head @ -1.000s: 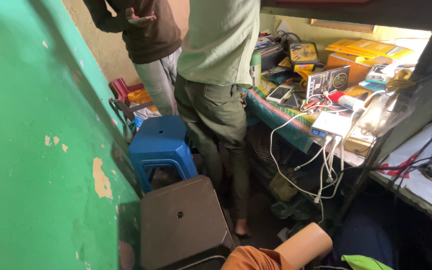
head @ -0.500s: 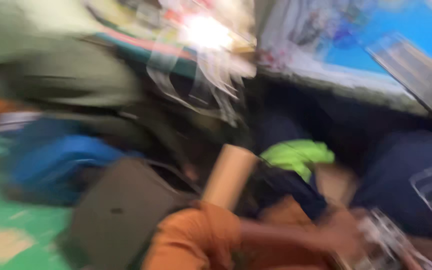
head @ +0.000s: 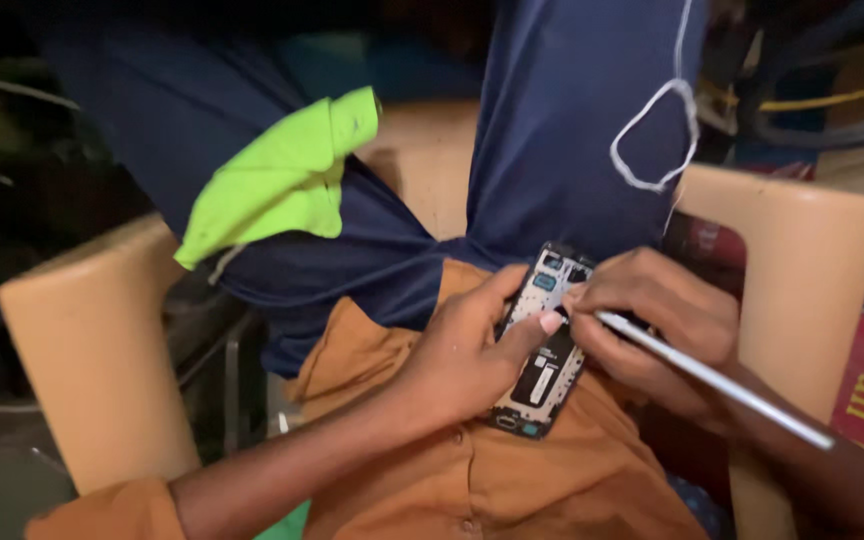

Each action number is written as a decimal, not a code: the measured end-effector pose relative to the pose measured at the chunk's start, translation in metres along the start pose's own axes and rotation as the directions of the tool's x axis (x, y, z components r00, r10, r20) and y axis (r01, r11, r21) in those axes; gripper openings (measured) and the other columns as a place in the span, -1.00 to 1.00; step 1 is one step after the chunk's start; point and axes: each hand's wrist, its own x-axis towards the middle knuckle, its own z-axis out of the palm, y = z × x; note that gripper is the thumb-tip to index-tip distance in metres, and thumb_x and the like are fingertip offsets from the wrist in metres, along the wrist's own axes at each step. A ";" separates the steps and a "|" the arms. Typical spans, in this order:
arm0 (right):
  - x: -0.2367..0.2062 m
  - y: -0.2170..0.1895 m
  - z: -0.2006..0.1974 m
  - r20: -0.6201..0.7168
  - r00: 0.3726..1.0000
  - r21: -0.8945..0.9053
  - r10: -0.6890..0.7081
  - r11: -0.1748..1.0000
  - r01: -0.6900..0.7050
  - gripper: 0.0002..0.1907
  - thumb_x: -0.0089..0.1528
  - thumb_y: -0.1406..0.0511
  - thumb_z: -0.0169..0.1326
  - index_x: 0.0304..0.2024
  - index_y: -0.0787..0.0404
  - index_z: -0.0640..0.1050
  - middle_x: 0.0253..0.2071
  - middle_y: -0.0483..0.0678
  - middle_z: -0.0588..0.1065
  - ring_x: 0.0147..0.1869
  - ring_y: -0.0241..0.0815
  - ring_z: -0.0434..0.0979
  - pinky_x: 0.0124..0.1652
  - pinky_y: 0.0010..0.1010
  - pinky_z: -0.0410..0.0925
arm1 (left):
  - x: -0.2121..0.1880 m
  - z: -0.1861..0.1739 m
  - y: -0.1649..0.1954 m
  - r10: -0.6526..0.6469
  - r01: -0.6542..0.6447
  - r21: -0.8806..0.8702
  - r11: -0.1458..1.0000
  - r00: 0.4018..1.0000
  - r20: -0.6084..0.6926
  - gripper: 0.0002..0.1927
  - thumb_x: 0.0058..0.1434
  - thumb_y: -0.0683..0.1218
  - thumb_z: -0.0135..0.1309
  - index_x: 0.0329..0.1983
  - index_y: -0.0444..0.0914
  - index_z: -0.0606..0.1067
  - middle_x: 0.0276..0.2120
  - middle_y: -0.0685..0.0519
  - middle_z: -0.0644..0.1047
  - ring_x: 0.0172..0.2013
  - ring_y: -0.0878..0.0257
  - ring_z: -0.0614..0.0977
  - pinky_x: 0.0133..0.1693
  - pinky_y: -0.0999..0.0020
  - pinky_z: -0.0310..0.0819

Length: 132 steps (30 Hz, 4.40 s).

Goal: The person sits in a chair with a smartphone on their lap, pries open the phone, separates the back cover and internal assembly, wipes components with a cloth, and uses a metal tool and a blue pry tool to work on the exposed internals. They reach to the workbench to pick up parts and tools during the repair.

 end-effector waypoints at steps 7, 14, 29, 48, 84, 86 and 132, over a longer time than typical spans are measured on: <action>0.003 0.000 0.005 -0.007 1.000 -0.062 0.021 0.998 -0.021 -0.77 0.12 0.44 0.36 -0.20 0.29 0.60 -0.26 0.00 0.56 -0.29 -0.29 0.62 -0.36 -0.54 0.42 | -0.004 -0.004 0.003 0.005 -0.005 0.062 0.998 1.000 0.010 -0.68 0.35 -0.11 0.06 0.15 -0.22 0.47 -0.33 -0.01 0.67 -0.35 0.32 0.71 -0.30 0.39 0.57; 0.007 0.001 0.002 0.016 0.996 -0.071 0.089 0.994 -0.088 -0.80 0.13 0.46 0.32 -0.19 0.30 0.64 -0.24 0.01 0.60 -0.27 -0.30 0.64 -0.36 -0.54 0.43 | -0.004 -0.005 0.009 -0.010 0.009 0.039 0.999 1.000 0.016 -0.68 0.35 -0.09 0.07 0.15 -0.22 0.47 -0.33 -0.03 0.68 -0.34 0.29 0.74 -0.29 0.38 0.57; 0.006 0.001 0.005 0.025 0.998 -0.052 0.064 0.997 -0.062 -0.78 0.15 0.49 0.26 -0.13 0.31 0.62 -0.13 0.04 0.60 -0.11 -0.21 0.67 -0.17 -0.53 0.50 | -0.003 -0.007 0.011 -0.065 0.062 0.093 0.994 0.998 0.027 -0.64 0.32 -0.05 0.05 0.16 -0.19 0.44 -0.35 -0.05 0.68 -0.35 0.17 0.76 -0.30 0.30 0.59; 0.010 0.004 0.006 0.054 0.997 -0.077 0.054 0.996 -0.050 -0.81 0.16 0.49 0.25 -0.16 0.32 0.60 -0.13 0.03 0.60 -0.11 -0.21 0.67 -0.16 -0.50 0.49 | -0.001 -0.007 0.002 0.020 -0.022 0.138 0.990 1.000 0.015 -0.65 0.34 -0.04 0.04 0.17 -0.20 0.44 -0.30 -0.09 0.68 -0.24 0.04 0.77 -0.21 0.21 0.59; 0.010 -0.004 0.008 0.072 0.992 -0.104 0.099 0.990 -0.091 -0.80 0.17 0.45 0.27 -0.15 0.31 0.60 -0.11 0.01 0.60 -0.16 -0.29 0.65 -0.22 -0.54 0.48 | -0.002 -0.004 -0.006 0.084 -0.078 0.201 0.976 0.996 -0.022 -0.65 0.37 -0.02 0.05 0.18 -0.20 0.43 -0.29 -0.13 0.66 -0.22 -0.03 0.73 -0.20 0.15 0.56; 0.009 -0.002 0.008 0.075 0.991 -0.102 0.109 0.990 -0.102 -0.79 0.16 0.46 0.27 -0.15 0.30 0.60 -0.11 0.00 0.60 -0.18 -0.31 0.65 -0.24 -0.55 0.48 | -0.002 -0.003 -0.006 0.071 -0.066 0.180 0.981 0.997 -0.019 -0.64 0.36 -0.03 0.05 0.20 -0.19 0.43 -0.29 -0.13 0.66 -0.22 -0.02 0.74 -0.19 0.17 0.57; 0.010 -0.008 0.008 0.063 0.993 -0.134 0.098 0.987 -0.089 -0.82 0.16 0.46 0.27 -0.18 0.34 0.60 -0.12 0.01 0.60 -0.17 -0.26 0.66 -0.20 -0.52 0.49 | -0.003 -0.002 -0.003 0.031 -0.026 0.183 0.983 0.999 -0.025 -0.65 0.34 -0.02 0.04 0.15 -0.20 0.46 -0.35 -0.09 0.67 -0.32 0.09 0.76 -0.27 0.23 0.58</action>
